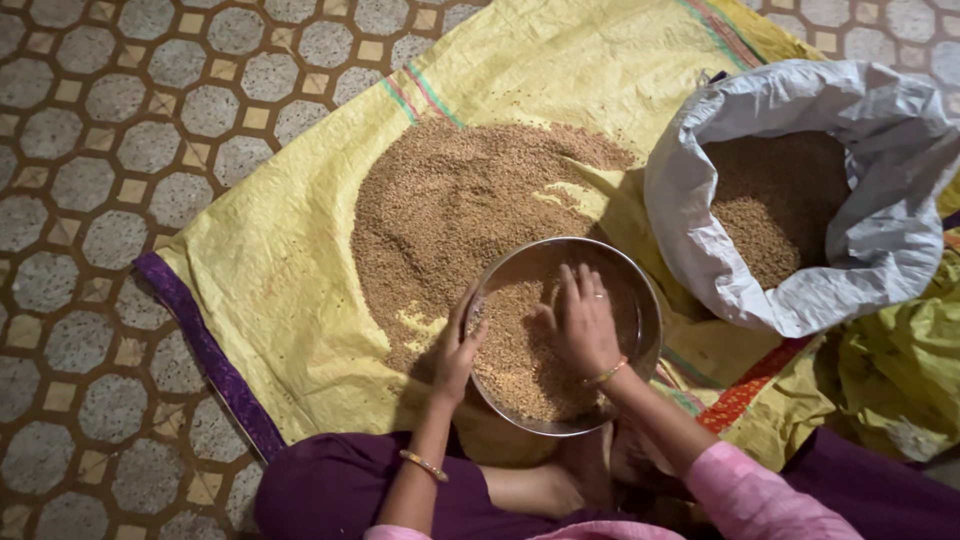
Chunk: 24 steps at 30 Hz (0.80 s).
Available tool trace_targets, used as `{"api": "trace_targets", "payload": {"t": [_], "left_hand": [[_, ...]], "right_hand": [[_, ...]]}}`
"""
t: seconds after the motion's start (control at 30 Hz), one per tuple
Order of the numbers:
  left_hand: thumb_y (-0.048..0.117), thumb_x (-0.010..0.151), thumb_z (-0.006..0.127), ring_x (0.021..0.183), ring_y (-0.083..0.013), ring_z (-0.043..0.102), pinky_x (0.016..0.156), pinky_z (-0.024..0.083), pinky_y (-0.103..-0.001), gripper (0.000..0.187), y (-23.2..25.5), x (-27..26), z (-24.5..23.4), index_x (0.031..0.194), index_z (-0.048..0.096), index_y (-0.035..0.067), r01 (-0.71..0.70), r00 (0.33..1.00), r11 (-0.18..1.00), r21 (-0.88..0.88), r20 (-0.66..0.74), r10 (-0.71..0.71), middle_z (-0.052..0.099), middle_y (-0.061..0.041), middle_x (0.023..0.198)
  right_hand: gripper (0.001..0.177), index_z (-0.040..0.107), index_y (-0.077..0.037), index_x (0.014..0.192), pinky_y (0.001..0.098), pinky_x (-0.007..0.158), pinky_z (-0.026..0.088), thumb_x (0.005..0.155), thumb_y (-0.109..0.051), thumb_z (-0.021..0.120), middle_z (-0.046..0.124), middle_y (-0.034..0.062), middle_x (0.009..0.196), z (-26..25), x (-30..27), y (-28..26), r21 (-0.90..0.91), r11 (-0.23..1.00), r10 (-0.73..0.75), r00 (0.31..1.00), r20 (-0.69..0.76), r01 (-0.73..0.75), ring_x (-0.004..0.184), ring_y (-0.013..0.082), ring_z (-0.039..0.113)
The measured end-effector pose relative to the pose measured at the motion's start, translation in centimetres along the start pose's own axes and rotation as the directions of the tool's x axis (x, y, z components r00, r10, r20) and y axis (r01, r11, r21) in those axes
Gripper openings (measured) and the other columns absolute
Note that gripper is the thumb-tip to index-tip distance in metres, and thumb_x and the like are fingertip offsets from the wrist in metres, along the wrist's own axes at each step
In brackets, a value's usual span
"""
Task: The person sits on the floor and sifts grains in a metal bowl, picking out impurities by hand. The grains are spread on a yellow cloth, and a white sack is nearby.
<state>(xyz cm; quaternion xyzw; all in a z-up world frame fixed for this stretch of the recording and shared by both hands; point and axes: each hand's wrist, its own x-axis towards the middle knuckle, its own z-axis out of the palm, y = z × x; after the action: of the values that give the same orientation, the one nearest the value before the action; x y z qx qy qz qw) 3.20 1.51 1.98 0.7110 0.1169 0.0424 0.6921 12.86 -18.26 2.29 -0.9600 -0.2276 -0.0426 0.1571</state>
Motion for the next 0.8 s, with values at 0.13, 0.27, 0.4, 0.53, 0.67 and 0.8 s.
{"api": "trace_targets", "payload": {"t": [0.13,0.27,0.4,0.53,0.67,0.8], "left_hand": [[0.028,0.101,0.049,0.131,-0.0277,0.052,0.107,0.050,-0.043,0.058,0.3,-0.2,0.3,0.157,0.037,0.020,0.015,0.999,1.000,0.010,-0.037,-0.015,0.046,-0.008,0.160],[0.034,0.106,0.049,0.137,-0.0237,0.054,0.114,0.046,-0.040,0.049,-0.2,-0.3,0.4,0.151,0.047,0.015,-0.007,0.999,0.986,-0.168,-0.046,0.000,0.054,-0.013,0.153],[0.045,0.102,0.048,0.116,-0.0204,0.060,0.101,0.050,-0.037,0.049,-1.1,0.1,0.5,0.140,0.056,0.016,0.125,0.983,0.975,-0.184,-0.109,-0.147,0.062,-0.006,0.124],[0.045,0.099,0.055,0.099,-0.0203,0.055,0.090,0.046,-0.036,0.045,-2.2,0.5,0.8,0.132,0.061,0.014,0.202,0.960,0.939,-0.278,-0.134,-0.246,0.057,-0.003,0.103],[0.040,0.100,0.059,0.099,-0.0224,0.053,0.091,0.044,-0.037,0.040,-2.0,0.3,0.8,0.132,0.062,0.015,0.165,0.969,0.954,-0.252,-0.137,-0.204,0.056,-0.004,0.102],[0.038,0.097,0.057,0.116,-0.0165,0.055,0.097,0.043,-0.042,0.048,-0.8,-0.4,0.2,0.141,0.052,0.023,0.267,0.954,0.960,-0.086,-0.117,-0.275,0.060,0.003,0.120]], "right_hand": [[0.083,0.040,0.008,0.145,0.0569,0.117,0.030,0.089,-0.046,0.069,0.045,0.0362,0.143,1.5,0.8,-3.7,0.027,0.994,-0.110,0.994,0.013,0.110,0.135,0.0508,0.042],[0.061,0.053,0.004,0.134,0.0546,0.115,0.034,0.084,-0.025,0.072,0.054,0.0310,0.140,2.0,-0.1,-7.3,0.215,0.894,-0.386,0.919,-0.079,0.394,0.133,0.0482,0.049],[0.032,0.069,0.000,0.112,0.0442,0.106,0.049,0.084,-0.014,0.074,0.066,0.0186,0.127,1.9,-2.1,-7.9,0.402,0.783,-0.467,0.876,-0.121,0.474,0.126,0.0385,0.059],[0.022,0.075,-0.006,0.105,0.0368,0.082,0.057,0.083,-0.010,0.072,0.074,0.0083,0.113,1.5,-3.9,-6.4,0.385,0.771,-0.522,0.850,-0.076,0.508,0.103,0.0258,0.068],[0.021,0.077,-0.009,0.103,0.0335,0.062,0.058,0.084,-0.019,0.078,0.073,0.0040,0.089,1.0,-5.1,-5.3,0.417,0.834,-0.405,0.914,0.019,0.361,0.074,0.0175,0.069],[0.013,0.079,-0.016,0.094,0.0347,0.062,0.057,0.091,-0.010,0.068,0.073,0.0020,0.083,-0.8,-3.4,-3.8,0.263,0.947,-0.168,0.982,-0.081,0.184,0.073,0.0176,0.070]]}}
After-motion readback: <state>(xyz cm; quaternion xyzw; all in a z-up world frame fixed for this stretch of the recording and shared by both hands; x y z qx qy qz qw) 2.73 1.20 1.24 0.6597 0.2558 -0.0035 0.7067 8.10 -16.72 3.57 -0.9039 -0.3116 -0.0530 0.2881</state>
